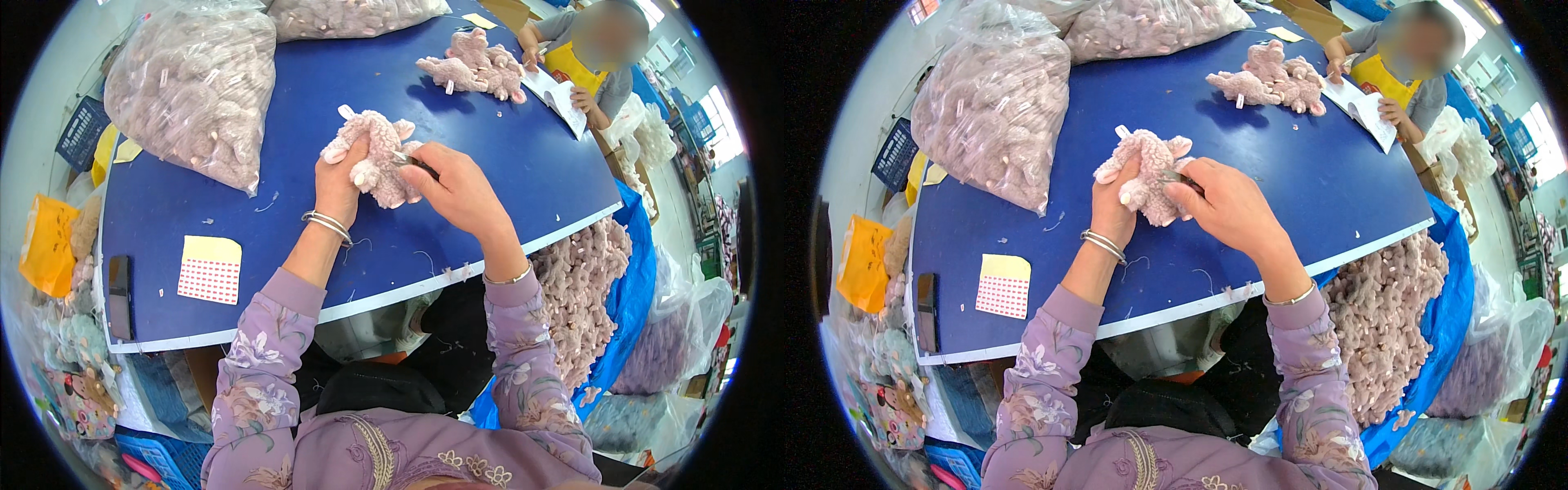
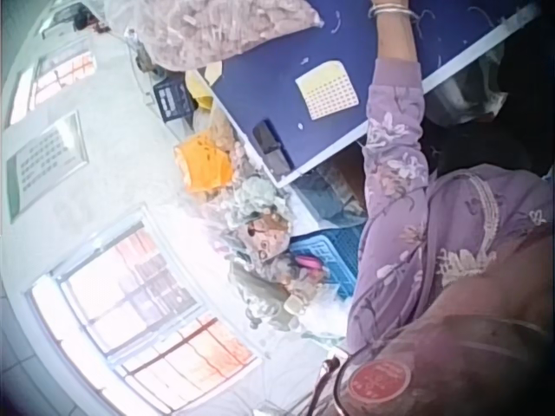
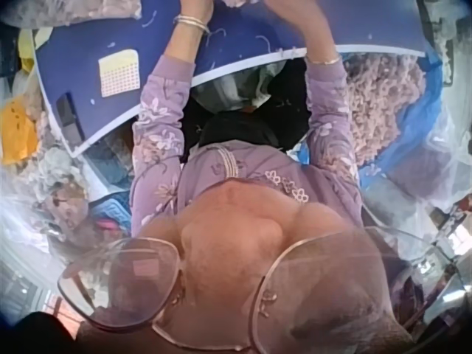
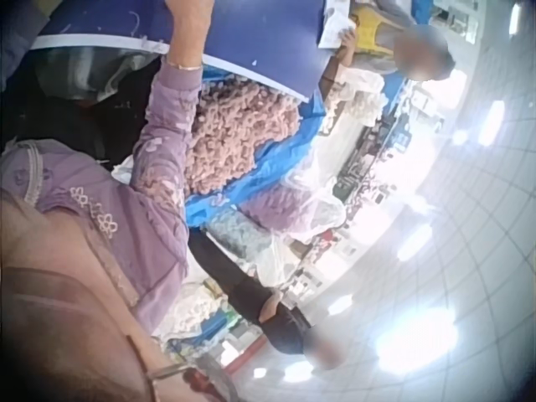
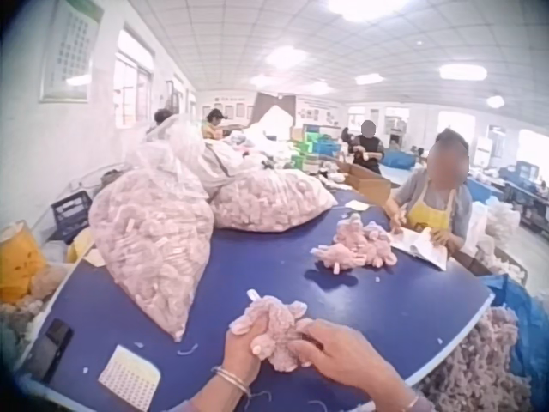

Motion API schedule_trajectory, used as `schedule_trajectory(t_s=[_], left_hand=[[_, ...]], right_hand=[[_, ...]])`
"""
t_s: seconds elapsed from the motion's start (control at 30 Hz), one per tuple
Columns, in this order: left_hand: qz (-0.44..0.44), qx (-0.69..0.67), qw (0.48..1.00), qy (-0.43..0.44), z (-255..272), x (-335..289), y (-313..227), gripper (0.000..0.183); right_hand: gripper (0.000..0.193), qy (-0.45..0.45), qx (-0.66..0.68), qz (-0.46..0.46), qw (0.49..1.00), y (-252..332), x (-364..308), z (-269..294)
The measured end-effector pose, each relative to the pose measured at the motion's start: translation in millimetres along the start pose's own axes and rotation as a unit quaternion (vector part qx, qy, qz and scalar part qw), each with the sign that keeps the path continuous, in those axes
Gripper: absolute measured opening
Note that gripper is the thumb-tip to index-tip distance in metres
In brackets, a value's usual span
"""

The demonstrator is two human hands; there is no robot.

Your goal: The person trims loose threads and excess fabric from small pink stuffed toys using scissors. They handle each toy individually, snipping stray fibers and then placing the finished items into a plastic bag.

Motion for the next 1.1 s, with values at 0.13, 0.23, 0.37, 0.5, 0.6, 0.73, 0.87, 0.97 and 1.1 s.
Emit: schedule_trajectory(t_s=[0.13,0.23,0.37,0.5,0.6,0.73,0.87,0.97,1.1], left_hand=[[0.001,0.005,1.000,0.008,1.3,1.6,1.1,0.026],[0.009,0.005,1.000,0.012,0.7,0.2,0.8,0.026],[0.009,0.012,1.000,0.012,0.9,1.6,3.2,0.026],[0.008,0.015,1.000,0.011,1.1,0.6,2.5,0.026],[0.007,0.006,1.000,0.018,-0.9,-1.0,1.6,0.026],[0.016,0.029,0.999,0.016,-0.6,-1.2,3.4,0.026],[0.016,0.037,0.999,0.009,-0.6,-2.2,2.6,0.026],[0.017,0.032,0.999,0.014,-1.6,-2.1,3.4,0.026],[0.021,0.037,0.999,0.017,-0.2,-1.2,5.1,0.025]], right_hand=[[0.028,0.047,-0.018,-0.040,0.998,6.9,0.2,3.5],[0.029,0.050,-0.039,-0.036,0.997,6.6,0.0,1.4],[0.030,0.054,-0.071,-0.019,0.996,1.0,-2.0,-1.9],[0.031,0.059,-0.066,-0.024,0.996,1.5,-1.0,-1.6],[0.031,0.053,-0.065,-0.024,0.996,1.5,-1.2,-1.7],[0.031,0.048,-0.078,-0.021,0.996,-0.1,-1.2,-3.3],[0.031,0.049,-0.076,-0.021,0.996,0.5,-0.4,-4.7],[0.030,0.052,-0.082,-0.015,0.995,-2.0,-1.2,-5.6],[0.029,0.033,-0.047,-0.005,0.998,-1.2,-0.9,-6.3]])
Point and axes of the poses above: each hand's wrist, its own x-axis towards the middle knuckle, its own z-axis out of the back of the hand, y = z × x, the point moved 1 cm from there along x, towards the middle knuckle, and after that the axes turned 13 degrees about z, right-handed, at the moved point
